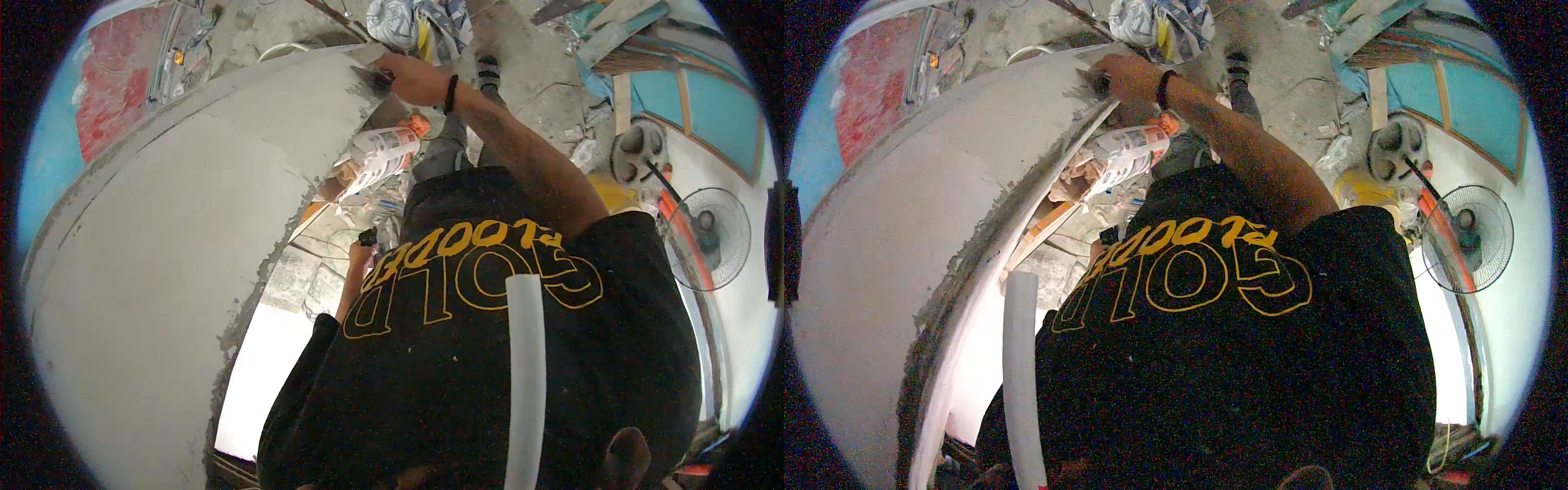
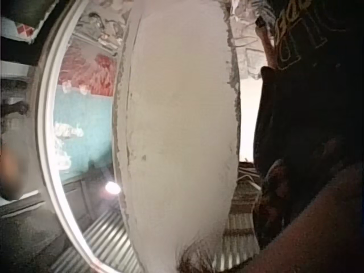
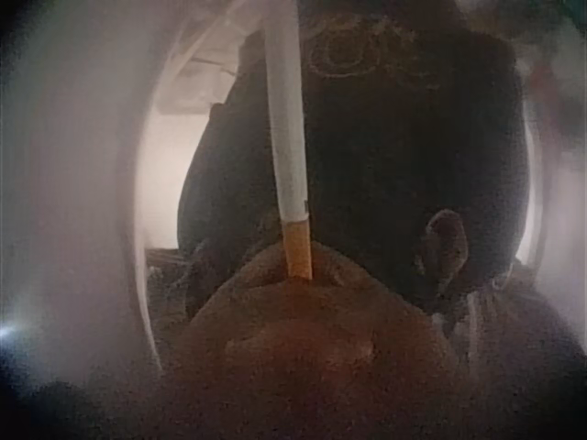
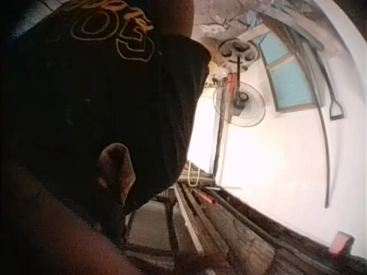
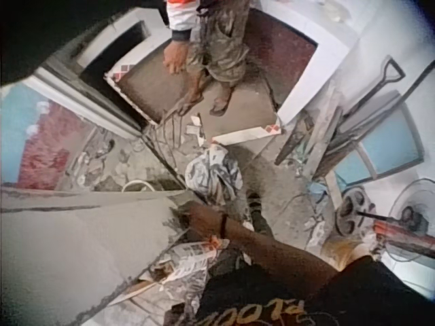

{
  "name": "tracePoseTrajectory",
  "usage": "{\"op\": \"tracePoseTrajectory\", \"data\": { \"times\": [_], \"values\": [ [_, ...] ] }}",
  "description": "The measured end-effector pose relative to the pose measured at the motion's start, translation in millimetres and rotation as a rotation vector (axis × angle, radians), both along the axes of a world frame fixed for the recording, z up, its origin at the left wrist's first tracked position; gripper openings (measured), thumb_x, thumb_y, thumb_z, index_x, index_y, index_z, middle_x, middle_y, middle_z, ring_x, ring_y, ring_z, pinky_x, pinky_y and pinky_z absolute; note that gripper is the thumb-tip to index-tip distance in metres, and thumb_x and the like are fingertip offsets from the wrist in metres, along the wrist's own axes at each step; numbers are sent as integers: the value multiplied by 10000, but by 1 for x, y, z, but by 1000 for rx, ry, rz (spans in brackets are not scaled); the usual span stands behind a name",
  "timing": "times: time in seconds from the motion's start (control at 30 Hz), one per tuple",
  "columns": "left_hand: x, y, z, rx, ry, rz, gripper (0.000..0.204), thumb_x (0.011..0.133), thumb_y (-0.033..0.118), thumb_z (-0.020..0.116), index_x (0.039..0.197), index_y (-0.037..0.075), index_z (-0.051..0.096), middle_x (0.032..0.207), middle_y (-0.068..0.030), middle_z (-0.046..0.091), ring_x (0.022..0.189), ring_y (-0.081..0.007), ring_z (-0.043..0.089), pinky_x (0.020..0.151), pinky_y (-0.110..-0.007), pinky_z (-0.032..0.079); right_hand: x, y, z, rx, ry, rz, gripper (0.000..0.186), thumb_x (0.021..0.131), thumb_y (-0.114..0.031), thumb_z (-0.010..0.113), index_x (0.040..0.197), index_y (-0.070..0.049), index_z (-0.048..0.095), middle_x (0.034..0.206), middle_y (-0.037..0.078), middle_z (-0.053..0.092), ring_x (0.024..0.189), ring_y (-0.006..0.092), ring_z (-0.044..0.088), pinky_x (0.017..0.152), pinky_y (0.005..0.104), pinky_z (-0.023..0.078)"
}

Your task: Applying and smoothing plaster onto a wall using a spatula and scraper.

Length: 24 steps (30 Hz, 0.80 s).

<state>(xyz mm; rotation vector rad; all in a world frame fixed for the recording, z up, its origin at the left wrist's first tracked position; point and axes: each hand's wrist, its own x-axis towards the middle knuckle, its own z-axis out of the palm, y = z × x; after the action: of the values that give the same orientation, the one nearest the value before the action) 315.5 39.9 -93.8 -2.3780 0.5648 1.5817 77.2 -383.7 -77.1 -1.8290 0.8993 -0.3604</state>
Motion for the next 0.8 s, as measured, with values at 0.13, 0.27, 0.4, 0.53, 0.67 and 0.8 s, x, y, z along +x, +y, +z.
{"op": "tracePoseTrajectory", "data": {
  "times": [0.13,0.27,0.4,0.53,0.67,0.8],
  "values": [
    [-14,-31,10,22,-80,8,221,637,142,690,770,-8,598,652,-79,590,563,-176,537,513,-333,406,-10,8,34,69,21,8,418,704,-38,473,1122,-28,488,1111,164,524,1001,319,520,844,365,426],
    [-24,-49,14,35,-47,116,194,662,113,701,801,9,613,671,-65,593,574,-169,537,510,-331,403,-10,15,60,1,-64,-62,469,653,-71,512,1121,-62,517,1060,152,521,988,323,511,847,415,431],
    [-24,-52,4,106,-79,-49,199,660,122,701,798,6,614,641,-73,589,558,-186,545,510,-330,409,-13,24,85,-69,-174,-83,486,643,-59,512,1129,-46,495,1059,149,508,980,331,513,841,418,434],
    [-15,-34,-23,67,-73,-89,232,648,160,703,798,5,617,646,-86,597,564,-198,562,515,-332,418,-20,36,108,-3,-185,-57,481,642,11,517,1121,-7,483,1069,160,497,1025,332,490,866,368,409],
    [-7,-16,-44,-33,-28,118,255,634,185,707,802,13,622,663,-95,610,585,-201,579,532,-345,428,-31,32,101,8,-339,-36,484,644,24,513,1125,-8,476,1083,160,493,1014,330,492,857,347,409],
    [1,-8,-47,44,-107,-130,250,646,185,710,808,16,622,674,-98,614,600,-205,582,540,-350,430,-32,11,59,255,-76,-178,476,648,2,550,1119,-6,480,1121,169,497,1033,330,484,889,359,392]
  ]
}}
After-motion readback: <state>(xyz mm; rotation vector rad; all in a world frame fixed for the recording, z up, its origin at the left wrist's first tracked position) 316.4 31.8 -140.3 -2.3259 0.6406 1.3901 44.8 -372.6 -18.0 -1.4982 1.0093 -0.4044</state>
